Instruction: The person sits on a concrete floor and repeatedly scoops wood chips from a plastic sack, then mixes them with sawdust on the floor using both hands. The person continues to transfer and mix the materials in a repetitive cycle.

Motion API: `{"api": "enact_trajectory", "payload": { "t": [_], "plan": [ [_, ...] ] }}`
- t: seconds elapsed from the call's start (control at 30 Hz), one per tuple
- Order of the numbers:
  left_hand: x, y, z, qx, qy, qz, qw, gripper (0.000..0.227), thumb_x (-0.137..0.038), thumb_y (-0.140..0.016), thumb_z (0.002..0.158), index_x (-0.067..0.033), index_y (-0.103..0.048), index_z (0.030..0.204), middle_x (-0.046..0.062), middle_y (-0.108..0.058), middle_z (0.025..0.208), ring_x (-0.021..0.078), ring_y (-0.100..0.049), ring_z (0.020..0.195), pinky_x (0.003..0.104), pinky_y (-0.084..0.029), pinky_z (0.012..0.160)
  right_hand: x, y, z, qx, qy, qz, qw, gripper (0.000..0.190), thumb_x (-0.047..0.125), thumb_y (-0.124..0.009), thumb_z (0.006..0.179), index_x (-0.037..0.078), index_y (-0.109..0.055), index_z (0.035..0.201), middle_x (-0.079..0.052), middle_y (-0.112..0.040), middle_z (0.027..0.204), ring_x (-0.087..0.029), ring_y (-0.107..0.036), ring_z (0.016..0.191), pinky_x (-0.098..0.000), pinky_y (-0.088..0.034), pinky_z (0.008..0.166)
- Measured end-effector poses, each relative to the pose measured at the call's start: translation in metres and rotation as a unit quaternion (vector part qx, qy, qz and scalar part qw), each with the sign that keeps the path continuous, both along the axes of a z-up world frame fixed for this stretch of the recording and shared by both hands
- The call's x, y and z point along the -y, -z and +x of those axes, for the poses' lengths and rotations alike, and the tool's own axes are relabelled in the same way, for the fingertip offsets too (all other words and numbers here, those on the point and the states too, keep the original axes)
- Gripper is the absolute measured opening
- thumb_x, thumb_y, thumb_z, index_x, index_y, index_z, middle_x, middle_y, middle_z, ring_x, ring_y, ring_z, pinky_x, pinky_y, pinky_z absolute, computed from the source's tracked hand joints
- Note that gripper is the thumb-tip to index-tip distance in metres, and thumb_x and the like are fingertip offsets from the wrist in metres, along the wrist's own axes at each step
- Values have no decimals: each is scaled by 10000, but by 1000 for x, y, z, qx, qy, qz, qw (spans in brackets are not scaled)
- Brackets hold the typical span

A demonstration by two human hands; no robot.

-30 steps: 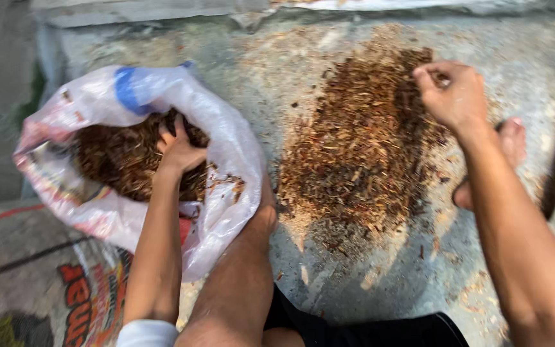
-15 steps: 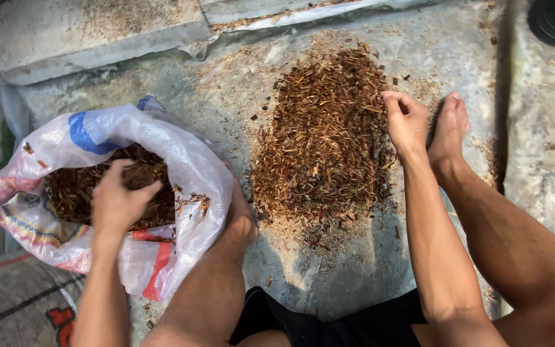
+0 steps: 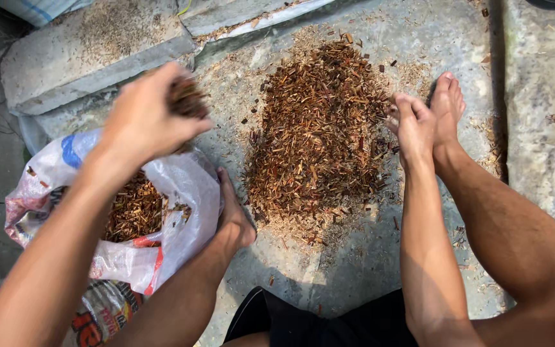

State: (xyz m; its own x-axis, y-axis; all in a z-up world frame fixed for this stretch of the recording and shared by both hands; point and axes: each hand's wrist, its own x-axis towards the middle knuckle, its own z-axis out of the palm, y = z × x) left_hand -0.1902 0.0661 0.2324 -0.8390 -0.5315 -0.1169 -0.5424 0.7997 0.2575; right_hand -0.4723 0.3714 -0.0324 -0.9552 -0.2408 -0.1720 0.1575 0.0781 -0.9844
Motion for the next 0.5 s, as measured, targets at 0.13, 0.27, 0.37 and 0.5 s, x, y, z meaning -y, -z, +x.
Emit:
{"api": "enact_trajectory", "payload": {
  "t": [0.13,0.27,0.37,0.5],
  "plan": [
    [2,71,-94,-72,56,51,994,608,-355,-912,742,-86,-613,1198,177,-738,1095,315,-724,980,465,-547,921,-3,45,15,125,-25,-61,990,245,243,-587,1042,70,-687,1184,-38,-714,1151,-130,-684,922,-274,-573,738],
    [-2,147,-165,-102,10,127,986,451,-311,-827,805,-132,-629,1168,107,-724,1046,239,-733,877,460,-602,850,-8,74,12,147,-12,-69,987,246,232,-578,1042,76,-682,1202,-42,-725,1163,-133,-677,908,-260,-559,714],
    [-6,183,-193,-51,-3,187,981,420,-320,-694,916,-166,-614,1299,104,-721,974,218,-775,763,436,-638,803,-3,83,5,149,-9,-54,987,251,236,-579,1039,79,-682,1205,-40,-728,1157,-134,-680,890,-261,-571,714],
    [-19,190,-197,-82,61,87,991,625,-474,-694,946,-151,-485,1439,120,-724,809,262,-715,730,520,-576,858,3,96,11,147,-16,-43,988,240,228,-589,1038,73,-693,1190,-40,-734,1148,-133,-683,875,-266,-579,710]
  ]
}}
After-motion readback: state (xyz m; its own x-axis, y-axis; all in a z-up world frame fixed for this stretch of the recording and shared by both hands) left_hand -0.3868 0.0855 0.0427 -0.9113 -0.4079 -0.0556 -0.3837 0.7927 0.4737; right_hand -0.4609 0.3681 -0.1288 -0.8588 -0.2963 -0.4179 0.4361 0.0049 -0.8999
